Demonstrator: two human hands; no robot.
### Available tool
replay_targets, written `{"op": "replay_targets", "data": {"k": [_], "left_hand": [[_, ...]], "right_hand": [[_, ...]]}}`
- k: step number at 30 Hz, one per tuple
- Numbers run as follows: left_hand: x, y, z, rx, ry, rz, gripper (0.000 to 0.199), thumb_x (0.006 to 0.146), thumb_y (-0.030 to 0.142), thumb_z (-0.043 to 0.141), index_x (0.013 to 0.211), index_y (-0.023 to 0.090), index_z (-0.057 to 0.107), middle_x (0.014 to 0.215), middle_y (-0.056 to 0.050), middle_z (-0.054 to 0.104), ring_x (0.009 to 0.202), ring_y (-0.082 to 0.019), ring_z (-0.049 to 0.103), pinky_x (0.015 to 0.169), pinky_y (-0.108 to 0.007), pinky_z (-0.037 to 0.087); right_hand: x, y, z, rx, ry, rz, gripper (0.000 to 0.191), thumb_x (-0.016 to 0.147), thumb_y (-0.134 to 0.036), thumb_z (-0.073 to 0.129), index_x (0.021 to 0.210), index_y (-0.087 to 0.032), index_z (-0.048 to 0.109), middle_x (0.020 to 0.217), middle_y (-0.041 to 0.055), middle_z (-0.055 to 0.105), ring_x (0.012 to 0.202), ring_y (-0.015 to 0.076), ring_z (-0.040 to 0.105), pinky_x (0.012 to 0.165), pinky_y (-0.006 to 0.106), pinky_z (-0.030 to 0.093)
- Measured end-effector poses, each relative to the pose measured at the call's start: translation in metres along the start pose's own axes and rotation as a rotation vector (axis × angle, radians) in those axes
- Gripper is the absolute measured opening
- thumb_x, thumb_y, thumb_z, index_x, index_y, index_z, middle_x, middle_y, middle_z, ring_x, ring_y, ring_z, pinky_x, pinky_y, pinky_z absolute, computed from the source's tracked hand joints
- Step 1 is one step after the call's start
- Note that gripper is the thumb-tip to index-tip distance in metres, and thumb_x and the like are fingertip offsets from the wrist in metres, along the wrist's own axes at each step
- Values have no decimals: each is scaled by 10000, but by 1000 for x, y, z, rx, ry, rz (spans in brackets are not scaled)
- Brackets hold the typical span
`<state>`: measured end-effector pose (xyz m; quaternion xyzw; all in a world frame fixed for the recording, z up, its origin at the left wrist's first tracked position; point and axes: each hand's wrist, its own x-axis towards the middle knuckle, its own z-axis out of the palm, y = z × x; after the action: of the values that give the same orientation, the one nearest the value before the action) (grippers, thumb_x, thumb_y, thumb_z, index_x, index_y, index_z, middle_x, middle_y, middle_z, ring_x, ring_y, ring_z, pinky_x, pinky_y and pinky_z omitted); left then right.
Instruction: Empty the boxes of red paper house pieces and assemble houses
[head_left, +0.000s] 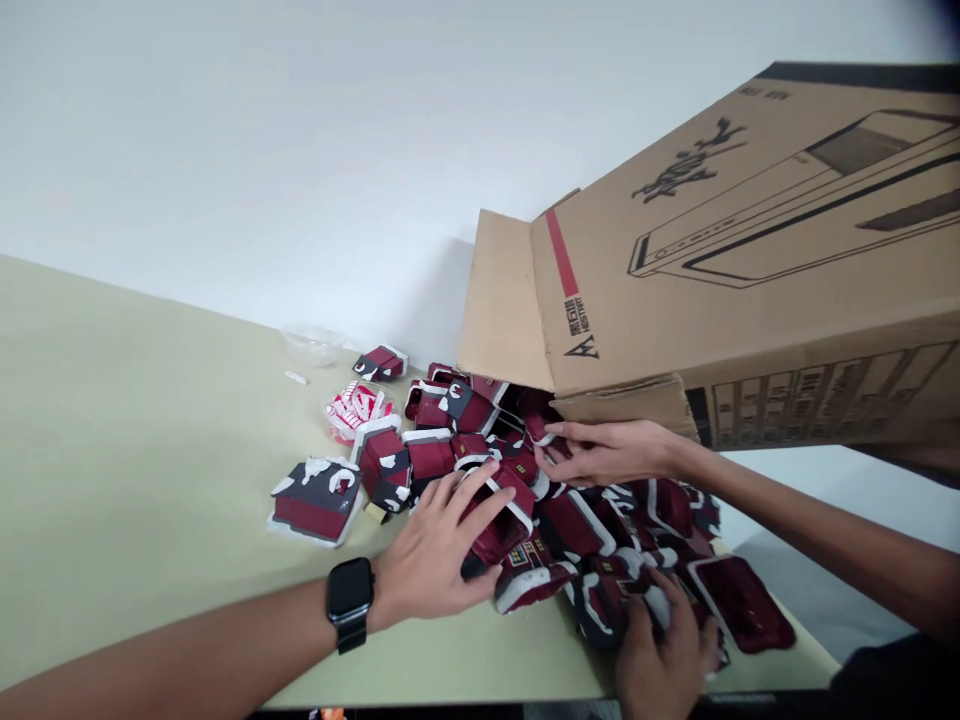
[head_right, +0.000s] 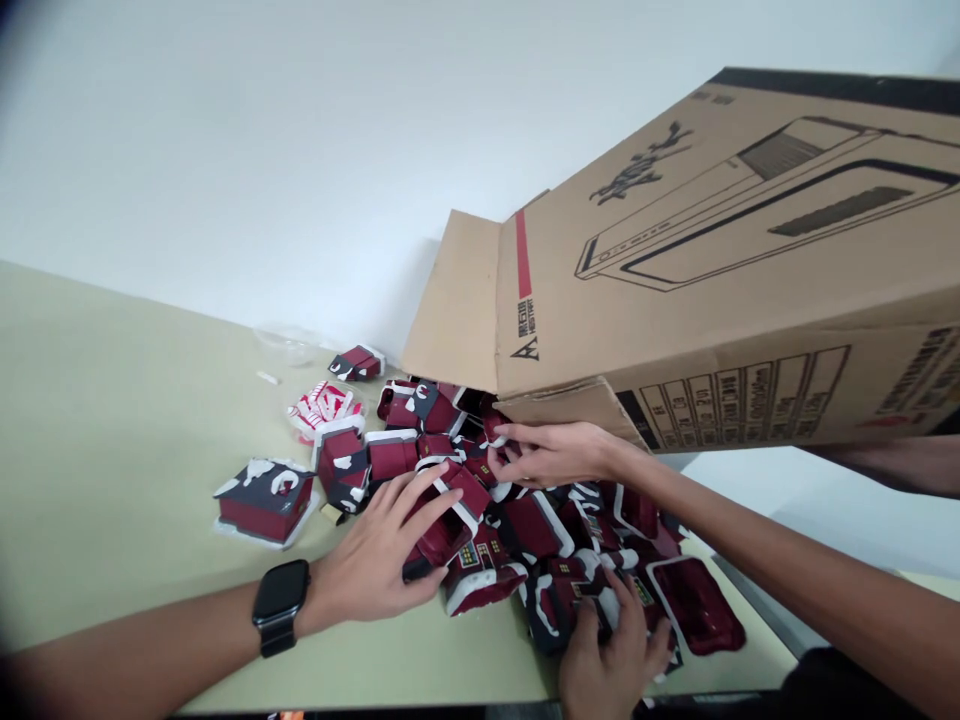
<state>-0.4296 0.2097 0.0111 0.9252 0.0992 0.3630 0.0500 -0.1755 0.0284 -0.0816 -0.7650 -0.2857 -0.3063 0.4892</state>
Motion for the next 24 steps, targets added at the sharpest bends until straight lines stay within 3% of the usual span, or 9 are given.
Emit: {"op": "replay_targets", "data": {"k": [7, 12, 17, 20, 24], "left_hand": [[-2, -3, 2, 5, -2, 12, 809, 850, 317, 677, 1574, 251, 321, 1655, -130, 267, 1400, -374, 355, 1100, -564, 438], [-2, -5, 2, 3, -2, 9, 800, 853, 317, 676, 1571, 258, 328, 1660, -124, 260, 1394, -371, 360, 1097, -558, 439], [-2, -5, 3, 2, -2, 6, 804, 861, 330, 672, 1579, 262, 318, 1662, -115, 255, 1390, -364, 360, 1105, -552, 434], [-3, -5, 2, 6, -2, 4, 804, 861, 329, 669, 1580, 265, 315, 1666, -107, 248, 1388, -361, 363, 1102, -547, 438], [-2, -5, 2, 9, -3, 4, 797, 864, 332, 665, 1579, 263, 320, 1673, -103, 239, 1387, -357, 367, 1107, -543, 437]], "right_hand": [[-1, -1, 1, 36, 3, -1, 419, 891, -524, 468, 1214, -302, 615, 1326, 82, 629, 1322, 443, 509, 1230, 718, 142], [-3, 2, 3, 26, 1, 27, 426, 892, -538, 471, 1223, -315, 619, 1372, 75, 619, 1361, 433, 475, 1232, 710, 148], [-4, 6, 7, 6, 24, -6, 484, 880, -539, 485, 1214, -229, 646, 1321, 115, 664, 1330, 398, 535, 1251, 639, 155], [-3, 5, 8, 3, 38, 8, 538, 874, -550, 481, 1206, -168, 663, 1307, 164, 670, 1318, 396, 535, 1235, 649, 164], [-3, 2, 6, 6, 41, 22, 531, 877, -555, 481, 1195, -177, 674, 1302, 175, 672, 1289, 385, 538, 1209, 675, 189]]}}
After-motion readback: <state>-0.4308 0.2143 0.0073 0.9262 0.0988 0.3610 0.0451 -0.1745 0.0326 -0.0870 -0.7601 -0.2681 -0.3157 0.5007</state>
